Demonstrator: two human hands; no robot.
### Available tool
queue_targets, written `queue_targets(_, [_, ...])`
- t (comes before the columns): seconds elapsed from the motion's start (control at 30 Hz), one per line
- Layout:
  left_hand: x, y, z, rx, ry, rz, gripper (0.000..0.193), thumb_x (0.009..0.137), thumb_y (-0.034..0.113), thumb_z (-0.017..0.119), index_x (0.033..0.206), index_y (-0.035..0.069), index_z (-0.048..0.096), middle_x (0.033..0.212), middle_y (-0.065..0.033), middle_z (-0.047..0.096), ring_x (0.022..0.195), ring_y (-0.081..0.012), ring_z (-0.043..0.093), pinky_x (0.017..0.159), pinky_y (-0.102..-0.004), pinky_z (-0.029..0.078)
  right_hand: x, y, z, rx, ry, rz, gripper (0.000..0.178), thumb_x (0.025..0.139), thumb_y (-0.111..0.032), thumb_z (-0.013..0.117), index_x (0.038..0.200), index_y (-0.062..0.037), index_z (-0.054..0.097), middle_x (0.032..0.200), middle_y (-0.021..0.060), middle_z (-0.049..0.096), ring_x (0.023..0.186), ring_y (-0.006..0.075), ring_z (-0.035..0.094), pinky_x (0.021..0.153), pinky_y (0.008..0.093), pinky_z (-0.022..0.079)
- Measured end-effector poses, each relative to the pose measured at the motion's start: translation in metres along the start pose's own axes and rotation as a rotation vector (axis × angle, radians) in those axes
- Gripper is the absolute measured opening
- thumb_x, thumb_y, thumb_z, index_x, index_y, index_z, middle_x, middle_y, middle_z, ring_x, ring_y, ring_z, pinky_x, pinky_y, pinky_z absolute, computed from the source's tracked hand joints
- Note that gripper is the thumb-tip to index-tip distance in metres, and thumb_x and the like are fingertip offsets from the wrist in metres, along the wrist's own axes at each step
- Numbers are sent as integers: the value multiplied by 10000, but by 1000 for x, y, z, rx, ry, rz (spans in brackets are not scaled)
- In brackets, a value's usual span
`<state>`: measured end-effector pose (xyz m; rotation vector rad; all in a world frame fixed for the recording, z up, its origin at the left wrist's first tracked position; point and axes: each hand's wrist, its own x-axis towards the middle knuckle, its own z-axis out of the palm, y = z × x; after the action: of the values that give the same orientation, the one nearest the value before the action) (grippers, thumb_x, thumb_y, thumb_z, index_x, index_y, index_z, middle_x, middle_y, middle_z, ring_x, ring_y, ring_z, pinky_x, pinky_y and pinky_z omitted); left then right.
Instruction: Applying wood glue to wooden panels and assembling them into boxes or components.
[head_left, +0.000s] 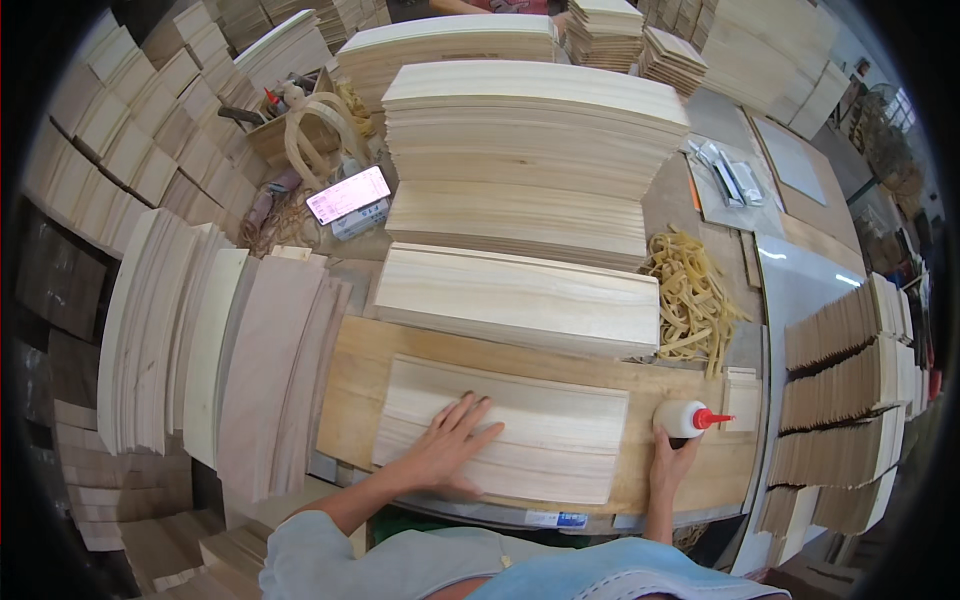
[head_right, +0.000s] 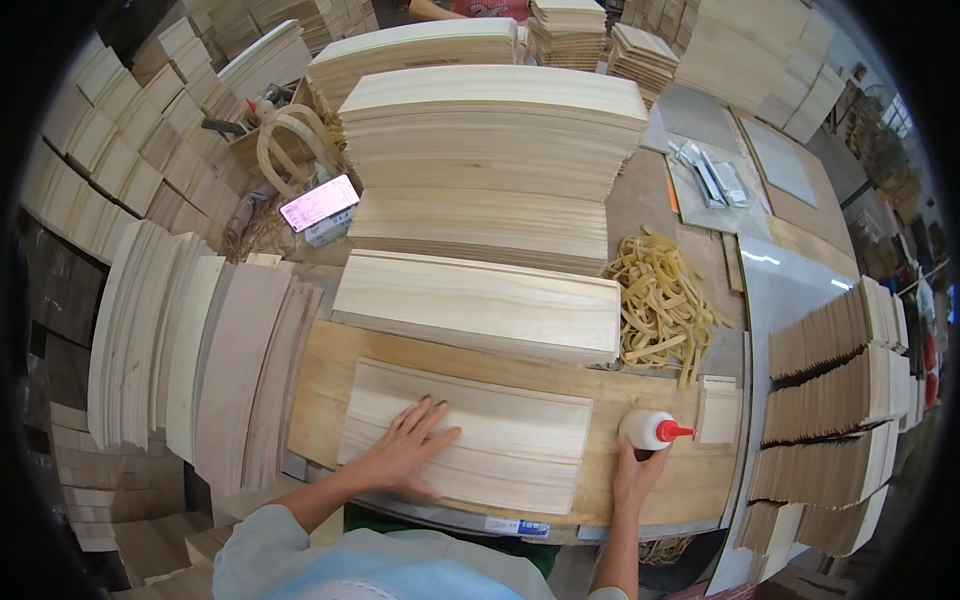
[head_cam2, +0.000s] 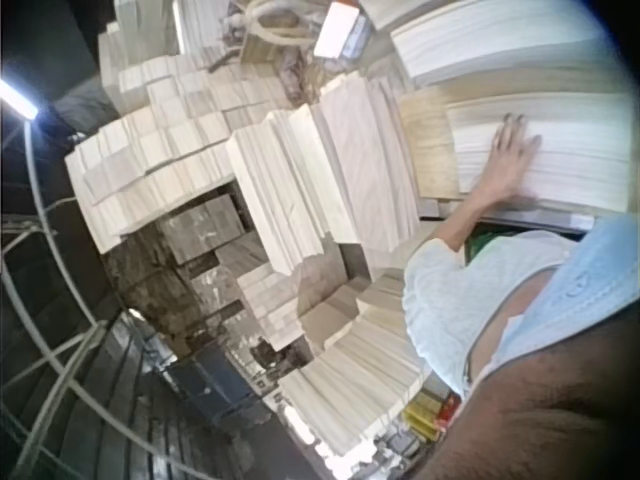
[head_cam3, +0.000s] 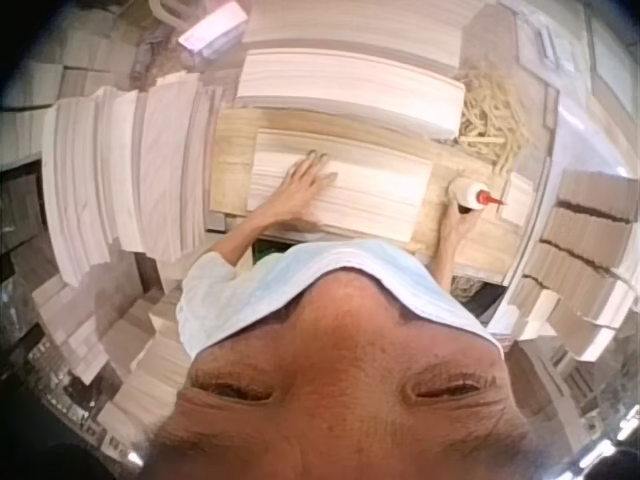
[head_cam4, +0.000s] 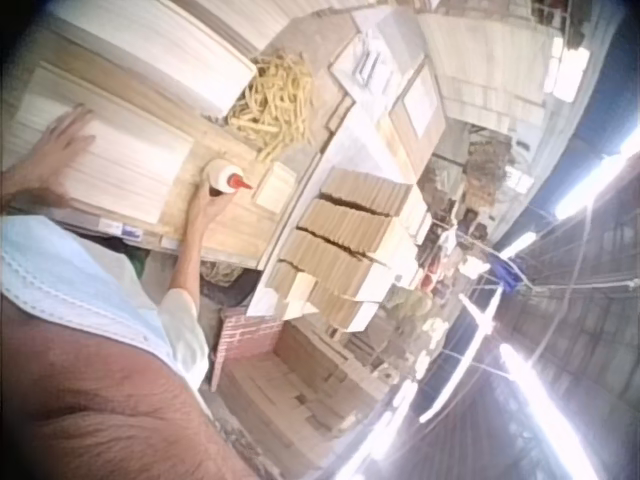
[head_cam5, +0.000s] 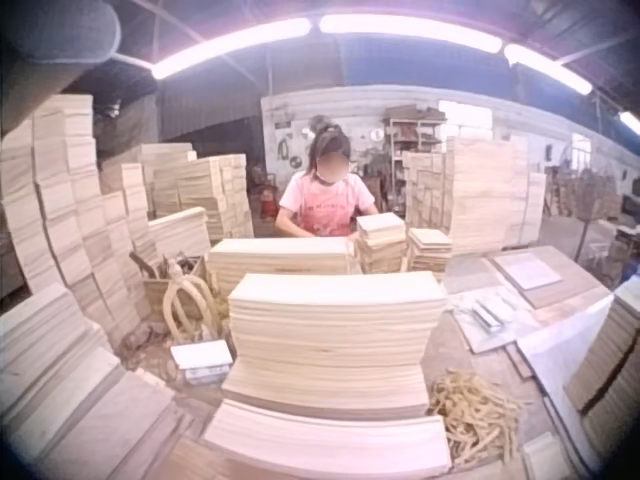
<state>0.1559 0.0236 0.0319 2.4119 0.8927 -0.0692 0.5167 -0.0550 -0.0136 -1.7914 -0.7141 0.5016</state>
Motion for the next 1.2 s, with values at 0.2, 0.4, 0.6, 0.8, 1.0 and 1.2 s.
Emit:
queue_targets(0.2, [-6, -3, 9, 30, 98, 64, 1035, 611, 514, 783, 1430, 89, 316, 1514, -254, 143, 1411, -429, 95, 1129, -511, 137, -1, 0, -3, 39, -27, -65, 680, 770, -31, 696, 1360, 13, 360, 1254, 140, 501, 1146, 233, 499, 991, 344, 380])
queue_targets(0.4, [-13, -7, 18, 49, 173, 89, 1051, 594, 554, 772, 1424, 79, 336, 1510, -251, 160, 1409, -422, 104, 1132, -507, 128, -2, 5, -3, 65, -45, -121, 711, 760, -38, 694, 1374, 8, 337, 1252, 130, 497, 1141, 234, 496, 984, 341, 382])
queue_targets(0.6, [-15, -14, 24, 32, 208, 131, 1043, 610, 553, 765, 1431, 75, 334, 1512, -244, 155, 1408, -428, 94, 1127, -516, 133, -16, -34, -3, 166, -72, -106, 646, 772, -53, 676, 1340, -4, 371, 1203, 108, 508, 1102, 226, 509, 976, 343, 384])
queue_targets(0.8, [11, 14, 15, -328, 460, 151, 909, 712, 438, 763, 1420, 57, 340, 1446, -238, 300, 1373, -377, 225, 1116, -469, 211, -66, -80, 4, 150, -428, -85, 616, 750, -73, 698, 1303, -26, 432, 1172, 86, 525, 1077, 186, 513, 924, 331, 421])
queue_targets(1.0, [27, 64, 25, -1510, 275, 175, 769, 771, 197, 782, 1389, 23, 359, 1256, -90, 521, 1131, -175, 523, 968, -332, 431, -114, -109, 32, -73, -727, -213, 810, 688, -67, 757, 1397, -35, 365, 1213, 133, 479, 1101, 233, 511, 908, 343, 452])
queue_targets(1.2, [13, 80, 33, -1642, 460, 128, 627, 813, 167, 728, 1323, -16, 413, 1155, -73, 564, 1074, -142, 534, 927, -295, 437, -133, -102, 36, 229, -642, -203, 839, 703, -133, 782, 1411, -56, 340, 1256, 124, 467, 1144, 244, 502, 948, 347, 439])
